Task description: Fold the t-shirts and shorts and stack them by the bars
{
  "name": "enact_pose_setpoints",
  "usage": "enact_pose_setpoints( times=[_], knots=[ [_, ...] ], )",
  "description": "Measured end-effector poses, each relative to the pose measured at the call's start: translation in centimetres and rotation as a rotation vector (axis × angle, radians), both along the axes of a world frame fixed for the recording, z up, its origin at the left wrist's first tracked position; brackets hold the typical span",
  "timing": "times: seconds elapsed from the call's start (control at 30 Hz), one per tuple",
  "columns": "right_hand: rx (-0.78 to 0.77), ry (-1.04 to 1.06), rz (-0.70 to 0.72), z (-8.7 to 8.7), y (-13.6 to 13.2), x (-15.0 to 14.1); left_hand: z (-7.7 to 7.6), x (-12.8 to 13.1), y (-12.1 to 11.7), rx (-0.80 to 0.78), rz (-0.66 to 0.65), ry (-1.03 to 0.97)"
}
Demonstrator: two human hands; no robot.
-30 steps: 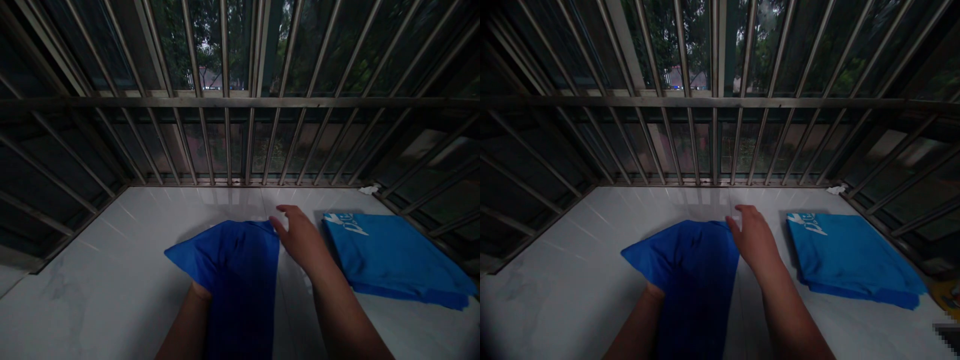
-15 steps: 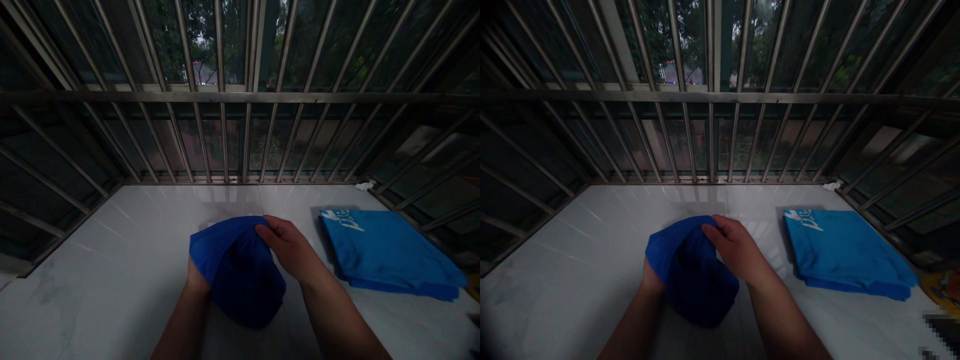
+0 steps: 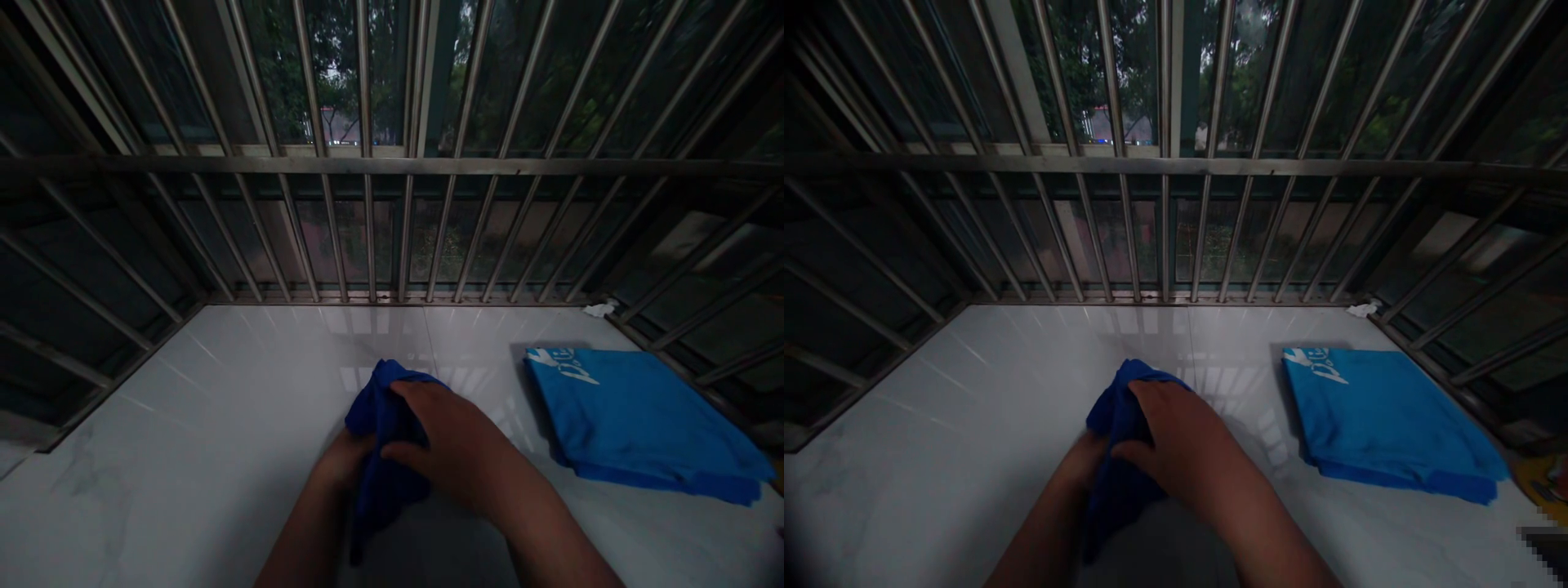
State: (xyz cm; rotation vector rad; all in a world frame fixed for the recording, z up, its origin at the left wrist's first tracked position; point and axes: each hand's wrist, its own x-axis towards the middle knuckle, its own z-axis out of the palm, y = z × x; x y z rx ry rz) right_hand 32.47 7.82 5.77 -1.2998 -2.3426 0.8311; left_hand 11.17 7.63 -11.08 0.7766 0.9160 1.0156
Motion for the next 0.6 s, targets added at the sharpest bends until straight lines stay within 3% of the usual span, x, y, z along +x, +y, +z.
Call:
enact_pose_setpoints(
  times=[0.07,0.17,0.27,0.37,0.47,0.6],
  knots=[
    [0.049,-0.051,-0.052,-0.4,0.2,-0.4,0.6,-0.5,0.7,-0.005,0.085,0.103],
    [-0.028,-0.024,0.046,-1.3,0.1,-0.5,1.5,-0.5,1.3,-0.016,0.14,0.189],
    [-0.235,-0.06,0.21,-2.9,0.4,-0.7,0.9,0.2,0.9,-0.067,0.194,-0.036],
    [-0.336,-0.143,0.273,-4.7,1.6,-0.9,-0.7,0.8,0.5,-0.115,0.289,-0.295],
    [-0.285,-0.142,0.205,-5.3,3.3,-0.5,-1.8,1.1,1.0,-0.068,0.284,-0.448],
    [-0.228,-0.048,-0.084,-4.2,5.0,1.5,-1.0,1.6,2.5,0.105,0.344,-0.383]
  ],
)
